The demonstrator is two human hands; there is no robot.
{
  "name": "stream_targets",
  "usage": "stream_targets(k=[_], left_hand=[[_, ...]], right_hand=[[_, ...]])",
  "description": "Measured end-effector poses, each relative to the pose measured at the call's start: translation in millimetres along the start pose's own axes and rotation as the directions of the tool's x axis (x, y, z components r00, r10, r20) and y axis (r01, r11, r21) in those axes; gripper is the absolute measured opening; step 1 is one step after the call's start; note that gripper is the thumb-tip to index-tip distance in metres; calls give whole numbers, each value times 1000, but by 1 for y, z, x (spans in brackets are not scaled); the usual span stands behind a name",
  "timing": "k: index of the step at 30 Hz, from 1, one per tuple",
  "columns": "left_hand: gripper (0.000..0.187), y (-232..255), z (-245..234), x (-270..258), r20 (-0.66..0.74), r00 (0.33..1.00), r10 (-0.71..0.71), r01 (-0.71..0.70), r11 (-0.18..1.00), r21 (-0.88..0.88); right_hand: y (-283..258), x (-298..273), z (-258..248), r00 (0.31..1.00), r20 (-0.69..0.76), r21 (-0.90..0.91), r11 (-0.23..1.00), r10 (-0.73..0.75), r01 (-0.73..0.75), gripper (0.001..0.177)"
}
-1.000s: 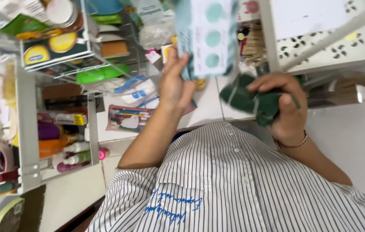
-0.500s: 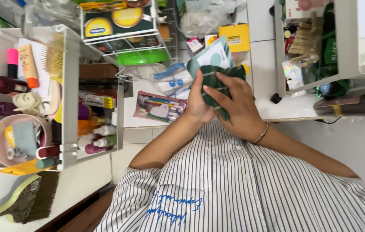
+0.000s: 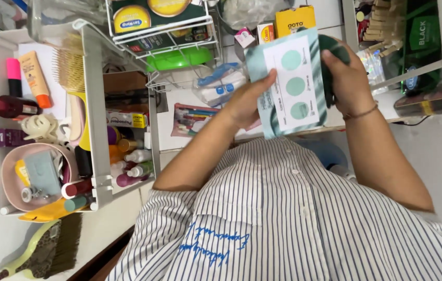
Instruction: The person wipes and sorts various small items on a cluttered countertop, including makeup brushes, a face mask packet, a hanger, a paper, wooden clothespins, and a green sachet. They use a green cloth to wipe each item and place them back on the counter or into a white basket.
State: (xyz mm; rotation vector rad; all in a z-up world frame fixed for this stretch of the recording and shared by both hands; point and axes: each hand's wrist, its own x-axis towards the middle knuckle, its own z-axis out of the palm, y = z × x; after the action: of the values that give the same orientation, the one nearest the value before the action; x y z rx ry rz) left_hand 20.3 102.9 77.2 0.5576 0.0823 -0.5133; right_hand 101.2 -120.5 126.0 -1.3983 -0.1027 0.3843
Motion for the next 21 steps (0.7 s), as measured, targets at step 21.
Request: stream_targets(k=[21], left_hand=[[45, 55, 70, 34, 10, 996, 93, -64, 605, 794]], right_hand=[[-30, -68, -12, 962, 173, 598, 754, 212, -274, 82]])
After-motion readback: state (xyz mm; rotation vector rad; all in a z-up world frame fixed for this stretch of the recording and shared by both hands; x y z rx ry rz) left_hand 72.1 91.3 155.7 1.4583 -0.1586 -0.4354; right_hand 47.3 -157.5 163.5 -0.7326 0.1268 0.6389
